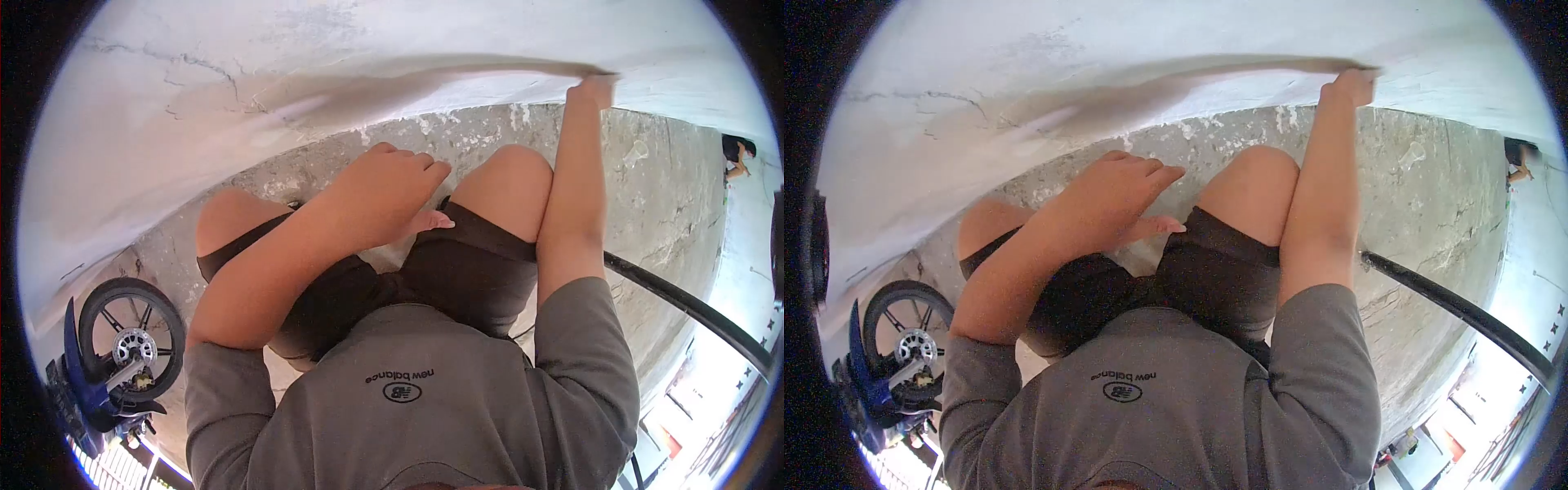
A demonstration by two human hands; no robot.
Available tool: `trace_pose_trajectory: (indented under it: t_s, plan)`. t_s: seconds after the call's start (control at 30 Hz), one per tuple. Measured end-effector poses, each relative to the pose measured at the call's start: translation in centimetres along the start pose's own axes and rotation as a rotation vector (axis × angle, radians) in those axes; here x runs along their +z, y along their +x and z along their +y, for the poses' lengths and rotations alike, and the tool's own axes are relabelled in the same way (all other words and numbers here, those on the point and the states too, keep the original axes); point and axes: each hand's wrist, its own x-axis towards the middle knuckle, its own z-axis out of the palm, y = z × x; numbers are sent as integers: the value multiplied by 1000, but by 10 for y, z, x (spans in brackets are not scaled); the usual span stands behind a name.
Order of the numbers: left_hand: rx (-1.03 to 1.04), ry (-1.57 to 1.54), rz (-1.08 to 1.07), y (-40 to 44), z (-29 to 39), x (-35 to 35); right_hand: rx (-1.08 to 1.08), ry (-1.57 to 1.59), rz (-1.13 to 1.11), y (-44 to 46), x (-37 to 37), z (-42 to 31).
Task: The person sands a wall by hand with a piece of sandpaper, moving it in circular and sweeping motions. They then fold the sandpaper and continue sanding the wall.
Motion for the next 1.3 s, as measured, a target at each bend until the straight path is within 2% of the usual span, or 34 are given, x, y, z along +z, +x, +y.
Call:
trace_pose_trajectory:
  t_s: [0.07,0.13,0.17,0.23,0.3,0.37,0.4,0.43,0.5,0.6,0.67,0.73,0.83,0.9,0.97,1.0,1.07,1.1,1.13,1.17,1.2,1.27,1.3]
  plan:
    - [4,-6,-1,0,0,0,256,-29,69,29,-8,29]
    - [13,7,12,1,0,2,519,-59,136,30,-6,24]
    - [13,7,14,1,0,1,112,-127,23,36,-5,15]
    - [5,0,-1,0,0,0,-317,-69,-152,-7,12,-72]
    - [-6,2,6,-2,-1,-1,-337,55,-217,-27,22,-93]
    - [-10,3,10,-5,-1,-2,-411,-88,-141,-29,24,-86]
    - [-19,1,3,-6,0,-3,-330,-20,-120,-21,20,-63]
    - [-26,2,1,-6,0,-5,-4,-92,-30,-20,11,-51]
    - [-10,1,16,-6,1,-6,488,79,31,33,-14,26]
    - [-7,5,15,-5,1,-7,445,47,12,23,-5,10]
    - [-13,12,-3,-5,-1,-5,108,5,-109,-10,11,-51]
    - [9,19,46,-6,-3,-3,-214,150,-230,-38,23,-90]
    - [18,-6,45,-7,-1,-4,-272,13,-207,-35,21,-82]
    - [20,-6,50,-8,0,-3,85,11,-76,-31,13,-63]
    - [19,-2,65,-8,1,-3,450,68,52,6,0,-8]
    - [12,11,52,-8,2,-4,446,74,46,7,2,-14]
    - [2,27,42,-7,1,-5,403,84,-13,7,2,-24]
    - [4,24,44,-7,0,-4,194,167,-143,12,4,-33]
    - [7,20,44,-7,0,-3,23,102,-224,-30,12,-85]
    - [7,21,42,-7,-1,-2,-75,108,-270,-48,18,-113]
    - [17,21,55,-7,-1,-2,-74,108,-267,-55,20,-121]
    - [31,22,67,-7,0,-2,-260,109,-333,-59,21,-128]
    - [23,21,56,-7,0,-2,-223,94,-307,-58,19,-122]
